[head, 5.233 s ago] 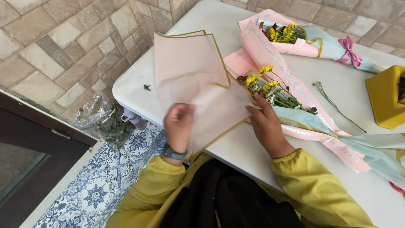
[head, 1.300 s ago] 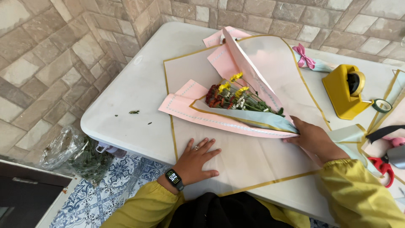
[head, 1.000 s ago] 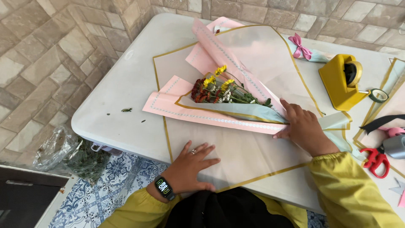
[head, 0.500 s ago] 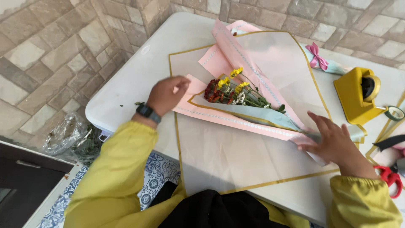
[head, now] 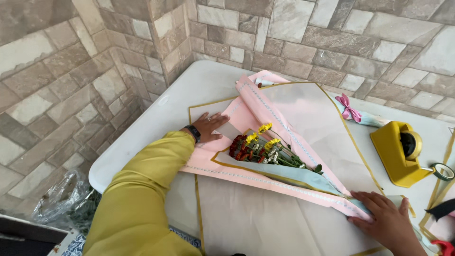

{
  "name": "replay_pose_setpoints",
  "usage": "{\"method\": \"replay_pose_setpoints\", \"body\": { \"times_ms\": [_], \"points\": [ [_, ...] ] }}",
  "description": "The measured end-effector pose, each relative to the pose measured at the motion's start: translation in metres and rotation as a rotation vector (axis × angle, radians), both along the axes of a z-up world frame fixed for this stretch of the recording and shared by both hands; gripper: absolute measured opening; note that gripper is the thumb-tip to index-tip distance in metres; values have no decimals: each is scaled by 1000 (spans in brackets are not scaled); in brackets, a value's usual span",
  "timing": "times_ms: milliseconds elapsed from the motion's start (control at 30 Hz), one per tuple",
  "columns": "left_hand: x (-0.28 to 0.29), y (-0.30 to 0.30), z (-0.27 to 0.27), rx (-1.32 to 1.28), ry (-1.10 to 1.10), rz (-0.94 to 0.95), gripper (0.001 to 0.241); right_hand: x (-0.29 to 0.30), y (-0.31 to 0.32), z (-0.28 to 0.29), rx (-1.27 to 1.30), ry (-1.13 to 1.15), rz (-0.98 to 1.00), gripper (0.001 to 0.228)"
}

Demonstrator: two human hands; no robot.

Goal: The person creates a flower bouquet by wrapping a small bunch of yellow and red flowers in layers of white and pink decorative paper, securing them with tape.

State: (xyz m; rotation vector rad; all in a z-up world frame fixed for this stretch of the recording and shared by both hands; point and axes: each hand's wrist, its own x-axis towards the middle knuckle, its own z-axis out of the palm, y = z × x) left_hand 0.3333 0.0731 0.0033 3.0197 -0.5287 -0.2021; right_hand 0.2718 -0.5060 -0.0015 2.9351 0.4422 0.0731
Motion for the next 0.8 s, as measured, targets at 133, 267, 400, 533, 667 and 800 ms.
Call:
{"method": "replay_pose_setpoints", "body": {
  "times_ms": [133, 267, 400, 533, 667, 800],
  "points": [
    [5, 9, -23, -15, -104, -20, 60, 3, 4, 2, -48, 113, -129, 72],
    [11, 19, -44, -53, -250, -100, 52, -3, 27, 38, -184, 276, -271, 72],
    [8, 19, -47, -179, -610, -246, 30, -4, 18, 29, -228, 83, -378, 70],
    [7, 15, -39, -190, -691, -272, 22, -19, 11, 25, -257, -309, -276, 55],
    [9, 12, -37, -208, -384, -165, 27, -16, 2, 21, -195, -221, -290, 61],
    [2, 9, -30, -39, -560, -158, 26, -18, -2, 16, -168, -288, -266, 58]
  ]
}}
